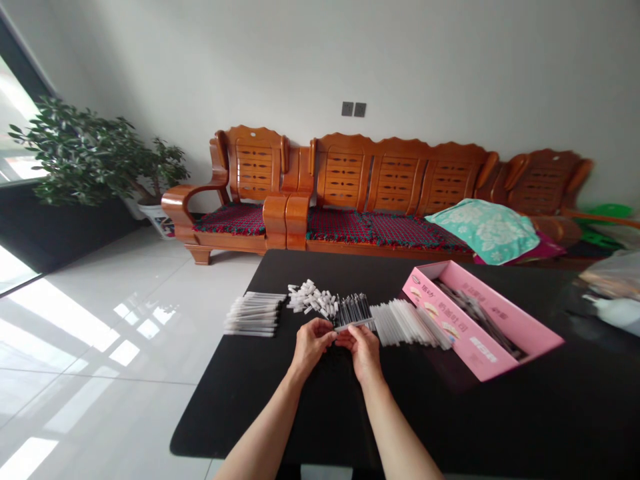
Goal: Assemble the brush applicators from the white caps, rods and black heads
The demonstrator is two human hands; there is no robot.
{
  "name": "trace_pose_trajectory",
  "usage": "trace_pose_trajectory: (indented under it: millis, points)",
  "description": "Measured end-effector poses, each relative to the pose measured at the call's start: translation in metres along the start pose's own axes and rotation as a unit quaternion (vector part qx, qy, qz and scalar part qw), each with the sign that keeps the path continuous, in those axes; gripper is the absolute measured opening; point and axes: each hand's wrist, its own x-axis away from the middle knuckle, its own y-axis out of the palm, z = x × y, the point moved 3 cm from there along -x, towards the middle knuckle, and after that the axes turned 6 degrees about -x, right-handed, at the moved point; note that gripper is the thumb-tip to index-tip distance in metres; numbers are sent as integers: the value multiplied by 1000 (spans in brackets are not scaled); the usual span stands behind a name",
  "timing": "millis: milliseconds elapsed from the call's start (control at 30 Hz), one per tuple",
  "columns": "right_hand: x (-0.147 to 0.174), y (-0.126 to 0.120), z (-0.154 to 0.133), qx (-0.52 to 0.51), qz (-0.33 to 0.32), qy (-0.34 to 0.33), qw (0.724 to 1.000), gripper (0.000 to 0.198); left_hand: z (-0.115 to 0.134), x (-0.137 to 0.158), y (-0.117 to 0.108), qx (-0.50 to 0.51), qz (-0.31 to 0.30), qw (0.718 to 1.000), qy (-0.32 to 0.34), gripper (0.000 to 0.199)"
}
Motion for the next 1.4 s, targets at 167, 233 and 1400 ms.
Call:
trace_pose_trajectory:
  millis: [167, 233, 1400]
  points:
    - [0, 1, -1, 1, 7, -1, 1000, 27, 2, 1, -3, -71, -6, 997, 6, 45]
    - [0, 2, -1, -1, 8, -1, 1000, 27, 0, 0, -1, -72, -16, 997, 4, 45]
    - [1, 2, -1, 4, 9, 3, 1000, 27, 0, -1, 2, -10, -14, 1000, -12, 33]
